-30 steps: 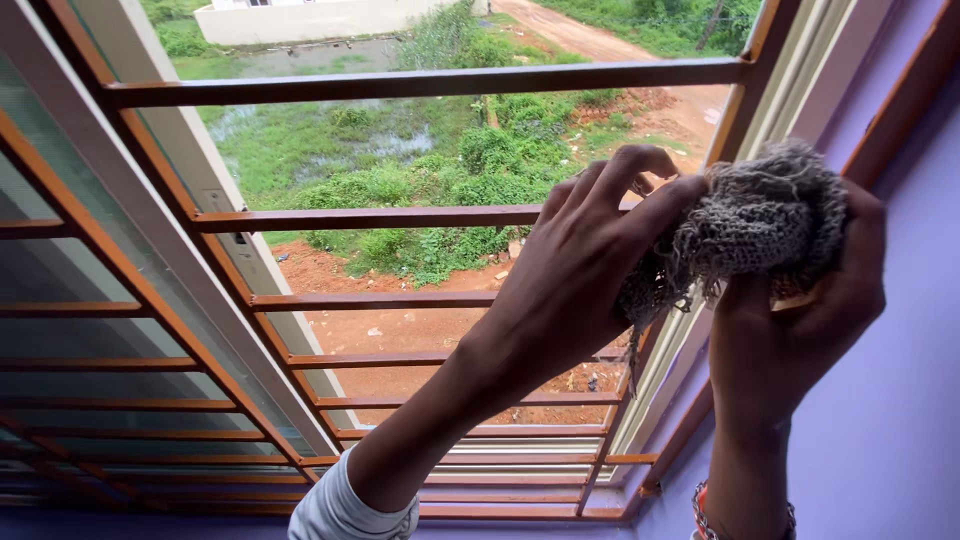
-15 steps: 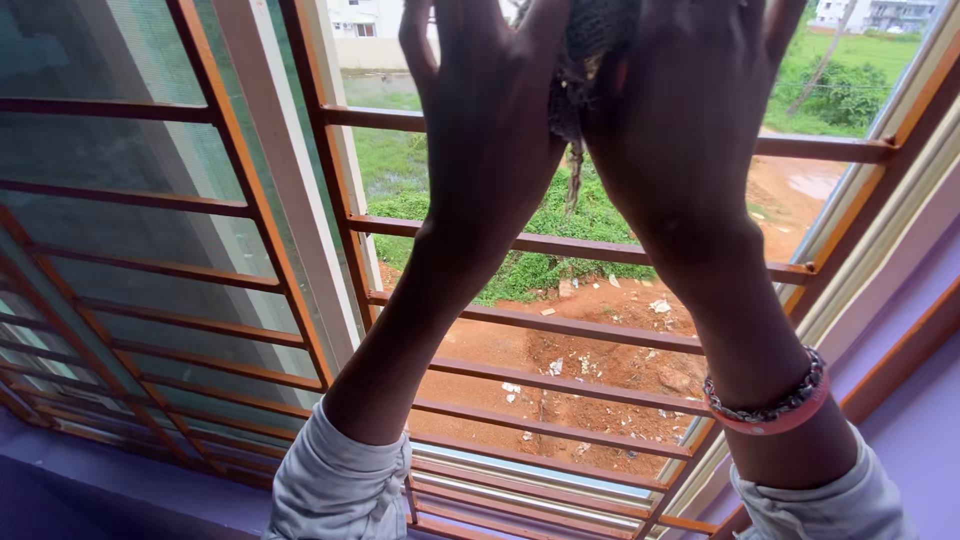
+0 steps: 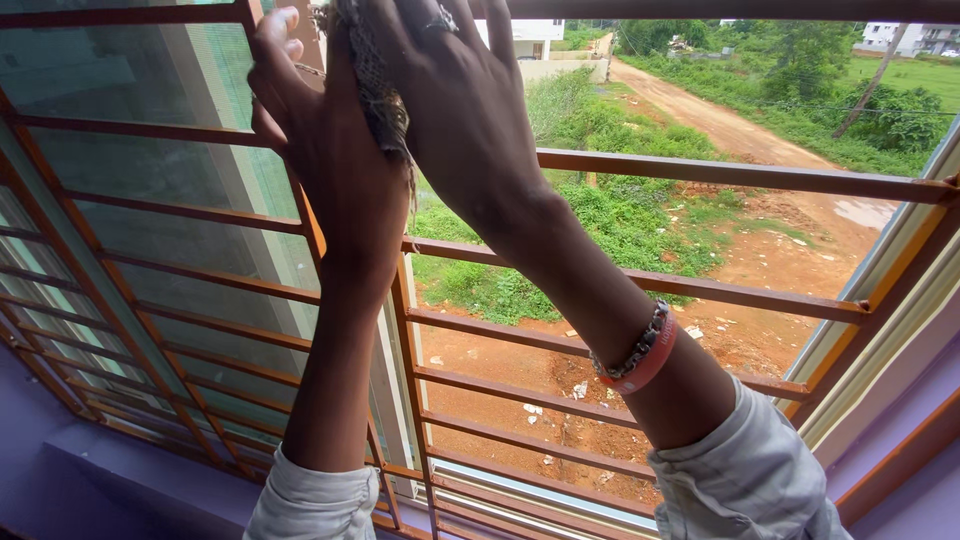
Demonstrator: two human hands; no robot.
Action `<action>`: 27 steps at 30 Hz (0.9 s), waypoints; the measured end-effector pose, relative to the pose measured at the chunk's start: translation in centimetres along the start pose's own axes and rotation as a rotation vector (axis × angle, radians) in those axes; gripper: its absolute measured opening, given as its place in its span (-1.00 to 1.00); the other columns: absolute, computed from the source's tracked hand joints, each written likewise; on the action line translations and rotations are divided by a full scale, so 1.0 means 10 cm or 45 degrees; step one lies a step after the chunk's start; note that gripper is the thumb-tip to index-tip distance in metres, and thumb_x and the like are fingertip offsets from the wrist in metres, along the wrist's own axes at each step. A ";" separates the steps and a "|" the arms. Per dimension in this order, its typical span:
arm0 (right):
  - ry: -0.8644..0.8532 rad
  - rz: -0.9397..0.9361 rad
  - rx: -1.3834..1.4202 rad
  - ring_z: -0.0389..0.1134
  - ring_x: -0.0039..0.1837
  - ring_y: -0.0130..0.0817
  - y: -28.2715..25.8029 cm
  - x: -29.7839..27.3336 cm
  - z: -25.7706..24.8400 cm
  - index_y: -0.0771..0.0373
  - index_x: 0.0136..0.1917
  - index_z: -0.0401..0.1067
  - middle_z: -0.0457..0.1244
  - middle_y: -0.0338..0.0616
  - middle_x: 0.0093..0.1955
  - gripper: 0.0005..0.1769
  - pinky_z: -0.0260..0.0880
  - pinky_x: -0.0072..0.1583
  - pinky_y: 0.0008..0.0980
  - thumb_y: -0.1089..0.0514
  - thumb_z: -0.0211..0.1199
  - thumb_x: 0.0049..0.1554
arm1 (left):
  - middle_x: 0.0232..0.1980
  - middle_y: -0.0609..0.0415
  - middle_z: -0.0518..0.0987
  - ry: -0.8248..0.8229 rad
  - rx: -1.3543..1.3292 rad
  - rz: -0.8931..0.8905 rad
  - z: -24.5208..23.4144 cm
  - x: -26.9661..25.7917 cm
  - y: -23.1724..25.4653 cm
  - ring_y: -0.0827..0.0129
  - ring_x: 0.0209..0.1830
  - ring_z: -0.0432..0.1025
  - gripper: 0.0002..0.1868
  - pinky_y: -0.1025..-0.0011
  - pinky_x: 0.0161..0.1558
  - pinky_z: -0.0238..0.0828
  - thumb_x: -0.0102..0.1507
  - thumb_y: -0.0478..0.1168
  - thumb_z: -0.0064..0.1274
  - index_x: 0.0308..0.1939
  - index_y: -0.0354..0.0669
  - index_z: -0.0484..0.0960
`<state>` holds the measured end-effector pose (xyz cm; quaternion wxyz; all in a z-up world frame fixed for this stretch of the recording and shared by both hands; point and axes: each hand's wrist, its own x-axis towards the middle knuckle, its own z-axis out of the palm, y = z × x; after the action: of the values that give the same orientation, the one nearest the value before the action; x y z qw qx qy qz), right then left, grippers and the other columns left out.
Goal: The person wipes the metal bars of a window grill using a cloth.
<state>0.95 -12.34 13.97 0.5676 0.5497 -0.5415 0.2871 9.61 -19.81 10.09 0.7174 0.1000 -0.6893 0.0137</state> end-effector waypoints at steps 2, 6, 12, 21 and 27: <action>-0.008 -0.063 -0.033 0.18 0.57 -0.01 -0.01 -0.17 -0.10 0.29 0.51 0.27 0.22 0.02 0.48 -0.48 -0.11 0.64 -0.02 0.27 0.16 0.30 | 0.46 -0.17 0.16 0.027 0.015 0.002 0.07 -0.14 0.06 -0.03 0.48 0.15 -0.43 -0.20 0.49 -0.10 0.41 -0.07 0.25 0.42 -0.14 0.40; -0.119 -0.070 -0.059 0.08 0.66 -0.06 -0.14 -0.49 -0.15 0.27 0.51 0.27 0.14 -0.04 0.58 -0.51 -0.05 0.67 -0.10 0.30 0.11 0.32 | 0.54 -0.16 0.14 -0.098 0.014 -0.069 0.10 -0.60 0.04 -0.04 0.56 0.12 -0.43 -0.14 0.53 -0.05 0.44 -0.10 0.21 0.47 -0.13 0.38; -0.304 -0.012 0.247 0.07 0.64 -0.16 -0.62 -1.07 -0.04 0.24 0.50 0.34 0.13 -0.10 0.57 -0.48 0.08 0.64 -0.15 0.26 0.18 0.28 | 0.54 -0.18 0.20 -0.040 -0.062 -0.258 0.10 -1.45 -0.14 -0.06 0.57 0.17 -0.46 0.04 0.53 0.13 0.45 -0.15 0.11 0.47 -0.20 0.36; -0.539 0.076 0.432 0.08 0.62 -0.16 -1.26 -2.39 0.21 0.22 0.45 0.34 0.09 -0.16 0.60 -0.44 0.10 0.56 -0.13 0.24 0.20 0.17 | 0.47 -0.28 0.34 -0.372 -0.166 -0.599 -0.28 -2.78 -0.38 0.03 0.47 0.30 -0.55 0.23 0.45 0.26 0.47 -0.18 -0.03 0.40 -0.28 0.35; -0.929 0.112 0.518 0.11 0.54 -0.09 -1.73 -3.45 0.35 0.25 0.41 0.38 0.17 -0.11 0.51 -0.31 0.10 0.48 -0.14 0.32 0.18 -0.03 | 0.29 -0.24 0.43 -0.431 -0.595 -1.456 -0.66 -3.89 -0.27 0.01 0.31 0.39 -0.35 0.25 0.27 0.36 0.36 -0.21 -0.05 0.47 -0.36 0.10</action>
<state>7.31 -10.29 -24.23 0.2056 0.6927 -0.6621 0.1988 14.58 -16.84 -29.07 0.4954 0.2936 -0.6157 -0.5378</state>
